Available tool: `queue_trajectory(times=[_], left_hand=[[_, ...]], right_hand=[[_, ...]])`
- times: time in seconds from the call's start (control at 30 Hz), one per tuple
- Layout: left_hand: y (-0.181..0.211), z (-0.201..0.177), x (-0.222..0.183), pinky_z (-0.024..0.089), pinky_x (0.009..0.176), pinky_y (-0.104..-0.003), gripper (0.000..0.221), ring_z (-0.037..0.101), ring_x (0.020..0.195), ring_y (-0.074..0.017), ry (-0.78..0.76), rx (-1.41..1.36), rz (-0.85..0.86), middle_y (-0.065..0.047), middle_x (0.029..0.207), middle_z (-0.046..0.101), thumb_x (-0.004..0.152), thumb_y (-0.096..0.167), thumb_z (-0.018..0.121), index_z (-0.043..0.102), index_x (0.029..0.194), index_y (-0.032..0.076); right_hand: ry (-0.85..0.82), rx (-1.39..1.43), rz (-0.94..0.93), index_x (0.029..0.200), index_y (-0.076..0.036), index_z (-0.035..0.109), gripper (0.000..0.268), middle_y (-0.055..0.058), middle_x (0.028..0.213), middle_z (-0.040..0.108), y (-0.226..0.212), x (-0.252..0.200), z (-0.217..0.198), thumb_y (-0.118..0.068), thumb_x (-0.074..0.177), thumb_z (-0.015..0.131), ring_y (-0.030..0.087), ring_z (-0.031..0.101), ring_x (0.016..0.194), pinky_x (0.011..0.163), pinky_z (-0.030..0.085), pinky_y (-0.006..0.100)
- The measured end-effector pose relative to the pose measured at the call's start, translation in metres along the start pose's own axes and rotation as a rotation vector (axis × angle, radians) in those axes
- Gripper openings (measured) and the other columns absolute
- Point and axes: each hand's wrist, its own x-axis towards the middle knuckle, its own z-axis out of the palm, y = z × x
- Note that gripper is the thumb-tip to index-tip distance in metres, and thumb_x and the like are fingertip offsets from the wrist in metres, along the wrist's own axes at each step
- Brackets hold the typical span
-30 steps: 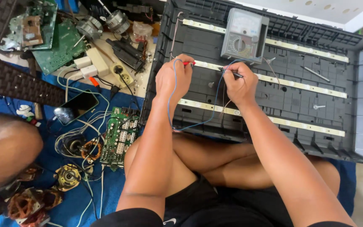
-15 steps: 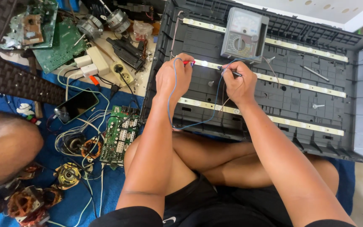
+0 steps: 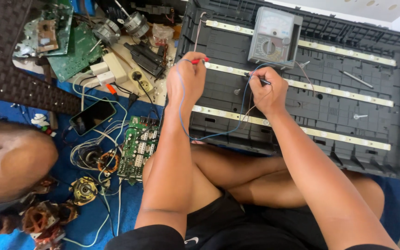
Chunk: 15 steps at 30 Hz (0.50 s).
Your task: Testing LED strips in a television backlight using a multimeter
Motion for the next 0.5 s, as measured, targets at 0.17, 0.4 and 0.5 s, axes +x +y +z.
queue_trajectory(times=[0.17,0.4,0.5], left_hand=[[-0.023,0.009,0.01,0.06,0.081,-0.051,0.013,0.071,0.09,-0.0354,0.341,0.029,0.102,-0.009,0.074,0.072,0.089,0.024,0.065,0.072,0.097,0.03],[-0.04,0.013,0.015,0.058,0.089,-0.044,0.014,0.07,0.102,-0.0273,0.358,0.106,0.047,0.003,0.087,0.069,0.087,0.03,0.069,0.074,0.098,0.037],[-0.029,0.004,0.007,0.056,0.091,-0.04,0.012,0.069,0.104,-0.0262,0.31,0.039,0.08,-0.005,0.073,0.068,0.087,0.025,0.068,0.075,0.095,0.032]], right_hand=[[-0.002,0.008,-0.007,0.093,-0.014,0.078,0.007,0.008,0.081,0.075,0.003,0.001,0.0,-0.014,0.089,0.072,0.029,0.074,0.081,0.073,0.057,0.039],[-0.014,-0.002,-0.009,0.094,-0.013,0.078,0.006,0.009,0.081,0.075,0.006,0.0,-0.001,-0.015,0.09,0.073,0.031,0.074,0.081,0.073,0.057,0.04],[-0.014,0.012,-0.008,0.094,-0.013,0.077,0.006,0.008,0.08,0.074,0.007,0.0,0.0,-0.014,0.09,0.073,0.029,0.074,0.08,0.072,0.057,0.039]])
